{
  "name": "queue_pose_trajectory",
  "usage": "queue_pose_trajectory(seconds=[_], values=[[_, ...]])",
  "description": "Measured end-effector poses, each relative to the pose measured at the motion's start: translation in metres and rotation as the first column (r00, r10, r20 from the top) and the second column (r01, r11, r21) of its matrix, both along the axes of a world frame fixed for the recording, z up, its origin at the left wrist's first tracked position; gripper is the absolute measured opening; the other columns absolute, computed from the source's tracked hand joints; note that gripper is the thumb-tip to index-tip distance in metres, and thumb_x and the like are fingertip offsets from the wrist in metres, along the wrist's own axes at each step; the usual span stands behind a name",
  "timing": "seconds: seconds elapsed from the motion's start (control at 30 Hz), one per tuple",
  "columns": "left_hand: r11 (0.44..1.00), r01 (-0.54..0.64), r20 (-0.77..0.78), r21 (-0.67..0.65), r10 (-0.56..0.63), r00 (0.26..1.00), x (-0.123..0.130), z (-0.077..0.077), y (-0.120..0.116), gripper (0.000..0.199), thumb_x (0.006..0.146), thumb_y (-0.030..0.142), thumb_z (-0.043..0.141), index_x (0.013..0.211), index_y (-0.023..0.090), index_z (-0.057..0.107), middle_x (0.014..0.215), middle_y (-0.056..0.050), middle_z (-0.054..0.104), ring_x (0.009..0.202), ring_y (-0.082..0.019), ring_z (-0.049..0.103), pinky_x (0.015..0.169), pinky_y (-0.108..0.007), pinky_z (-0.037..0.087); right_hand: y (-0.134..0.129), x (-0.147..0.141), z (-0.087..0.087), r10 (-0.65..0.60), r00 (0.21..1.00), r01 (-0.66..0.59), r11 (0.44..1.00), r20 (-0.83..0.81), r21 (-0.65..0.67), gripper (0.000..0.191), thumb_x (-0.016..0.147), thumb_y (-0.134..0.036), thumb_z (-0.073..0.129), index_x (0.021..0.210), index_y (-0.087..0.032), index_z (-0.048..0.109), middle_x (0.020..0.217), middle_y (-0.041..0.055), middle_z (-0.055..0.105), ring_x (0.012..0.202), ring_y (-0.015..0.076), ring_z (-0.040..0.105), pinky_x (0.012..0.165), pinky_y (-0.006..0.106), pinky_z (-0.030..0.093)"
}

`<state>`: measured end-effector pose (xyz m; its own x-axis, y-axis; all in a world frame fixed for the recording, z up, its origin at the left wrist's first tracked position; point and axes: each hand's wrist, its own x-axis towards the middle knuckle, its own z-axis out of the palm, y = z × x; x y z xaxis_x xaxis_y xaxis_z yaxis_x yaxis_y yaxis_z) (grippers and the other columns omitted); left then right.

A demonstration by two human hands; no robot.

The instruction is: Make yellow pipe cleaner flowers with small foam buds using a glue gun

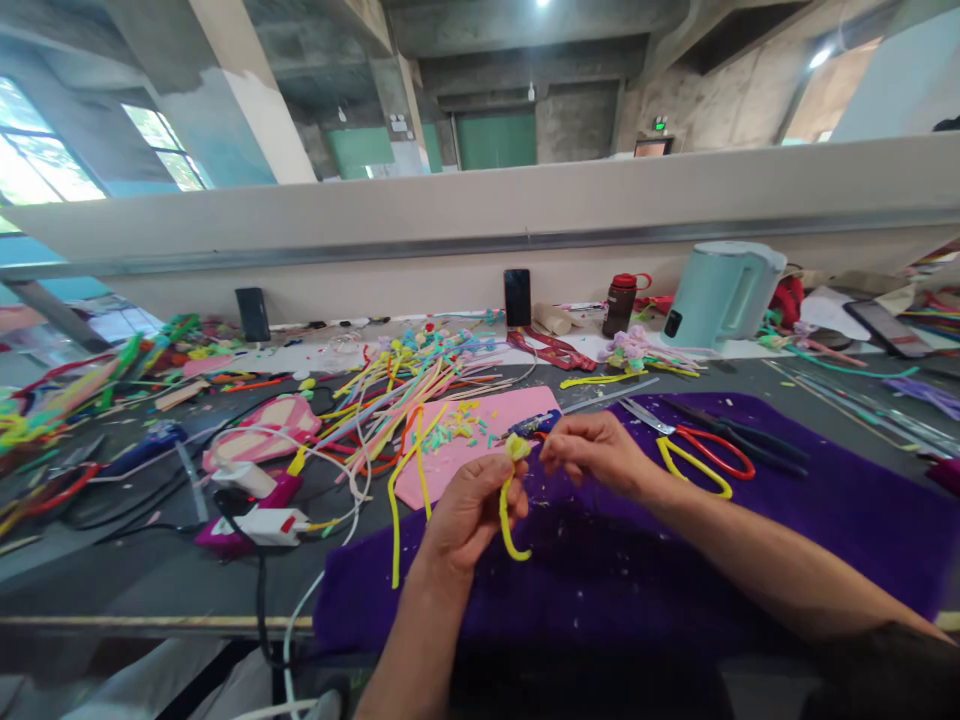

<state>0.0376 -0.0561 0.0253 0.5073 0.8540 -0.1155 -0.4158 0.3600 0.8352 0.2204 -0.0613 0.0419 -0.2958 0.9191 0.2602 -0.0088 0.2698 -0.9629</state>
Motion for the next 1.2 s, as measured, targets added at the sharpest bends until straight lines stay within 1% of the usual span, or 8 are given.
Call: queue_pose_trajectory(seconds=[0.13, 0.23, 0.37, 0.47, 0.53, 0.83, 1.03, 1.2], values=[[0.980, 0.196, 0.025, 0.043, -0.197, 0.980, 0.000, 0.014, -0.015, 0.019, 0.066, 0.029, 0.064, 0.067, 0.011, 0.064, 0.041, 0.001, 0.049, 0.034, -0.009, 0.048, 0.032, -0.018, 0.028, 0.008, 0.019, 0.013, -0.068, 0.994, 0.068, 0.998, -0.086, -0.003, 0.022, 0.073, -0.037, 0.059, 0.071, -0.014, 0.062, 0.059, 0.0016, 0.061, 0.039, 0.0062, 0.043, 0.037, 0.019, 0.030], [0.954, 0.297, -0.069, 0.043, -0.294, 0.953, 0.013, 0.011, -0.012, 0.021, 0.067, 0.032, 0.063, 0.068, 0.011, 0.062, 0.043, 0.000, 0.052, 0.037, -0.011, 0.052, 0.034, -0.018, 0.029, 0.007, 0.024, 0.021, -0.041, 0.998, 0.042, 0.999, -0.044, 0.033, 0.021, 0.072, -0.035, 0.061, 0.080, -0.015, 0.063, 0.065, 0.0023, 0.062, 0.042, 0.0067, 0.046, 0.041, 0.019, 0.034], [0.967, 0.246, -0.286, 0.072, -0.216, 0.933, 0.032, -0.007, 0.008, 0.024, 0.069, 0.034, 0.061, 0.071, 0.010, 0.060, 0.049, -0.002, 0.058, 0.041, -0.010, 0.054, 0.037, -0.016, 0.030, 0.003, 0.027, 0.026, -0.110, 0.968, 0.067, 0.980, 0.226, 0.189, 0.023, 0.074, -0.032, 0.059, 0.088, -0.015, 0.065, 0.075, 0.0032, 0.062, 0.058, 0.0101, 0.053, 0.052, 0.022, 0.041], [0.965, 0.246, -0.329, 0.089, -0.204, 0.922, 0.037, -0.018, 0.017, 0.024, 0.069, 0.034, 0.061, 0.074, 0.011, 0.059, 0.053, -0.001, 0.058, 0.044, -0.010, 0.056, 0.039, -0.015, 0.032, 0.004, 0.035, 0.021, -0.261, 0.885, 0.118, 0.927, 0.386, 0.356, 0.021, 0.076, -0.030, 0.057, 0.090, -0.016, 0.065, 0.081, 0.0038, 0.062, 0.070, 0.0127, 0.055, 0.062, 0.024, 0.043], [0.963, 0.255, -0.339, 0.092, -0.210, 0.917, 0.038, -0.021, 0.017, 0.024, 0.069, 0.035, 0.061, 0.074, 0.011, 0.058, 0.055, -0.001, 0.058, 0.047, -0.010, 0.057, 0.039, -0.016, 0.033, 0.004, 0.043, 0.014, -0.285, 0.861, 0.117, 0.917, 0.422, 0.380, 0.021, 0.078, -0.029, 0.055, 0.093, -0.017, 0.065, 0.083, 0.0041, 0.062, 0.074, 0.0138, 0.056, 0.067, 0.026, 0.043], [0.928, 0.365, -0.397, 0.075, -0.308, 0.864, 0.045, -0.028, 0.013, 0.021, 0.069, 0.031, 0.059, 0.074, 0.010, 0.062, 0.057, -0.002, 0.060, 0.037, -0.005, 0.048, 0.037, -0.016, 0.033, -0.007, 0.066, -0.021, -0.127, 0.910, 0.034, 0.972, 0.394, 0.233, 0.021, 0.078, -0.024, 0.056, 0.095, -0.020, 0.065, 0.087, 0.0039, 0.062, 0.079, 0.0149, 0.057, 0.070, 0.027, 0.044], [0.915, 0.402, -0.424, 0.018, -0.357, 0.832, 0.047, -0.028, 0.012, 0.017, 0.070, 0.027, 0.058, 0.073, 0.011, 0.062, 0.055, -0.002, 0.060, 0.037, -0.005, 0.048, 0.038, -0.017, 0.035, -0.003, 0.065, -0.025, 0.037, 0.910, -0.105, 0.984, 0.414, 0.142, 0.021, 0.077, -0.025, 0.058, 0.094, -0.018, 0.066, 0.084, 0.0045, 0.061, 0.077, 0.0147, 0.057, 0.071, 0.027, 0.044], [0.908, 0.418, -0.417, 0.021, -0.372, 0.829, 0.046, -0.028, 0.012, 0.017, 0.069, 0.026, 0.058, 0.073, 0.011, 0.063, 0.055, -0.002, 0.060, 0.037, -0.006, 0.049, 0.038, -0.017, 0.036, -0.003, 0.064, -0.025, 0.086, 0.920, -0.124, 0.989, 0.383, 0.075, 0.021, 0.076, -0.026, 0.058, 0.094, -0.017, 0.066, 0.084, 0.0049, 0.060, 0.076, 0.0146, 0.057, 0.068, 0.027, 0.045]])
